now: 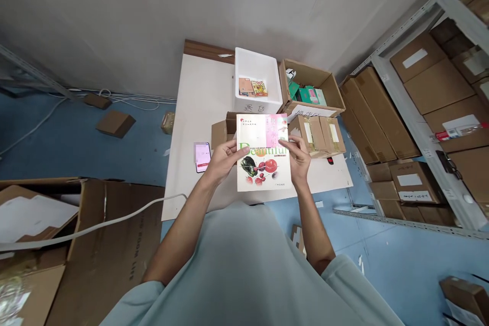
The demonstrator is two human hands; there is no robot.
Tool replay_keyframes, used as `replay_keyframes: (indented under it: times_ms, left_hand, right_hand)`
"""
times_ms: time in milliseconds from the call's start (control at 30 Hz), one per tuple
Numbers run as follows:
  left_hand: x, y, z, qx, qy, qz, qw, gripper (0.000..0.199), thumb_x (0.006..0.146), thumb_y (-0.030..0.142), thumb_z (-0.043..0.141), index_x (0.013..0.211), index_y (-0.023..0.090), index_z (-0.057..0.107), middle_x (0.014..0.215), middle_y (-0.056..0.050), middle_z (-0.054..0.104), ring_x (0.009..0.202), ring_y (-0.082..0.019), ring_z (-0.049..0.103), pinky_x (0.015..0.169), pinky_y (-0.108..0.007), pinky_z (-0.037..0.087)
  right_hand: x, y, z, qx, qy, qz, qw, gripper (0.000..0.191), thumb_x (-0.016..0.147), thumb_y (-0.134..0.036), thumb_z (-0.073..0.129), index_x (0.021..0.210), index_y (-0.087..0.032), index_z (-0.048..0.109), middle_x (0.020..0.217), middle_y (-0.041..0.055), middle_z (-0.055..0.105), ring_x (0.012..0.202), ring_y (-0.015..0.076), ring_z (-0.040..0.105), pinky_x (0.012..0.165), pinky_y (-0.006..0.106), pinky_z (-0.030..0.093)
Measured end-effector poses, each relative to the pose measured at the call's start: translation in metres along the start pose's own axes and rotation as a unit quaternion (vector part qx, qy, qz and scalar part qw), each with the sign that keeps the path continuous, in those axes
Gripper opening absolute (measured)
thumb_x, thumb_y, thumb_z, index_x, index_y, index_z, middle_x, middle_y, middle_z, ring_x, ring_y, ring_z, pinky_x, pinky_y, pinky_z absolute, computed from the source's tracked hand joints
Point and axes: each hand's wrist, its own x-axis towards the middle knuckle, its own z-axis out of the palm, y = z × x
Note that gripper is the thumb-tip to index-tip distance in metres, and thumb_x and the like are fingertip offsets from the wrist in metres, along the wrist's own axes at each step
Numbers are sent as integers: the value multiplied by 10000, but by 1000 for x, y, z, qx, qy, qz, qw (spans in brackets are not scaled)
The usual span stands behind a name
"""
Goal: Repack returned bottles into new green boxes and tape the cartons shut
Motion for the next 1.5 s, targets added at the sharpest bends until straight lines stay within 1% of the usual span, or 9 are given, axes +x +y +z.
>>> replay_keyframes:
  times_ms: [233, 400, 500, 567, 733, 833, 1000, 1333, 1500]
  left_hand:
    - [-1, -8, 6, 55, 103, 66, 991, 695, 750, 690, 998, 1170, 158, 846, 1212, -163, 884, 1172, -384, 849, 1035, -527, 719]
    - [2, -15, 31, 153, 174, 126, 965, 451, 949, 574, 853, 1205, 204, 835, 1231, -114, 883, 1189, -359, 855, 1029, -473, 727]
    - [-1, -21, 51, 193, 167, 134, 958, 418, 977, 535, 832, 1265, 232, 834, 1236, -93, 886, 1146, -351, 868, 1045, -500, 729]
    - [-3, -28, 61, 202, 139, 153, 957, 474, 987, 533, 824, 1359, 239, 814, 1324, -94, 866, 1189, -341, 858, 1097, -506, 713]
    - [11, -42, 49, 207, 137, 158, 956, 593, 1036, 540, 782, 1541, 235, 728, 1667, -137, 679, 1560, -348, 650, 1361, -507, 502]
    - [25, -41, 25, 154, 170, 71, 971, 885, 913, 616, 921, 1640, 202, 632, 1766, -209, 559, 1643, -407, 552, 1384, -551, 459]
    - [33, -19, 13, 27, 43, -20, 999, 904, 809, 782, 945, 1417, 129, 800, 1453, -236, 797, 1387, -421, 763, 1220, -575, 616]
    - [55, -19, 52, 58, 61, -45, 995, 765, 622, 715, 1064, 1126, 155, 929, 1129, -178, 893, 1020, -384, 857, 817, -443, 711]
    - [70, -21, 77, 103, 119, 32, 987, 781, 706, 766, 1000, 1176, 147, 923, 1180, -157, 893, 1054, -385, 860, 904, -499, 738]
  right_hand:
    - [6, -11, -1, -71, -48, 0, 996, 343, 1150, -385, 605, 1328, -309, 889, 1428, 119, 789, 1388, 274, 716, 1238, 492, 575]
    - [-28, -31, 48, -167, -190, 24, 967, 680, 1034, -445, 793, 1648, -183, 665, 1660, 193, 676, 1553, 358, 634, 1329, 508, 520]
    - [-42, -29, 73, -259, -188, 82, 944, 668, 1104, -315, 604, 1739, -124, 532, 1762, 202, 573, 1645, 336, 553, 1315, 465, 523]
    - [-40, -21, 76, -268, -158, 126, 942, 583, 1139, -271, 489, 1705, -163, 577, 1650, 184, 690, 1545, 315, 658, 1202, 409, 588]
    - [-14, 2, 43, -106, -63, 177, 976, 421, 1145, -501, 581, 1305, -197, 826, 1014, 115, 874, 985, 300, 842, 902, 346, 623]
    - [-3, 9, 17, 101, -28, 223, 969, 533, 1025, -704, 735, 1156, -198, 844, 1050, 106, 881, 1040, 313, 827, 915, 387, 660]
    - [3, 19, -8, 314, -37, 331, 889, 652, 840, -747, 928, 1208, -217, 833, 1226, 128, 889, 1267, 376, 809, 1044, 496, 696]
    - [17, 56, -23, 311, -112, 345, 878, 667, 903, -748, 879, 1304, -217, 831, 1366, 129, 859, 1294, 374, 809, 1119, 515, 675]
    - [32, 74, -26, 172, -50, 269, 946, 802, 910, -751, 857, 1525, -248, 746, 1683, 143, 670, 1592, 379, 606, 1345, 591, 496]
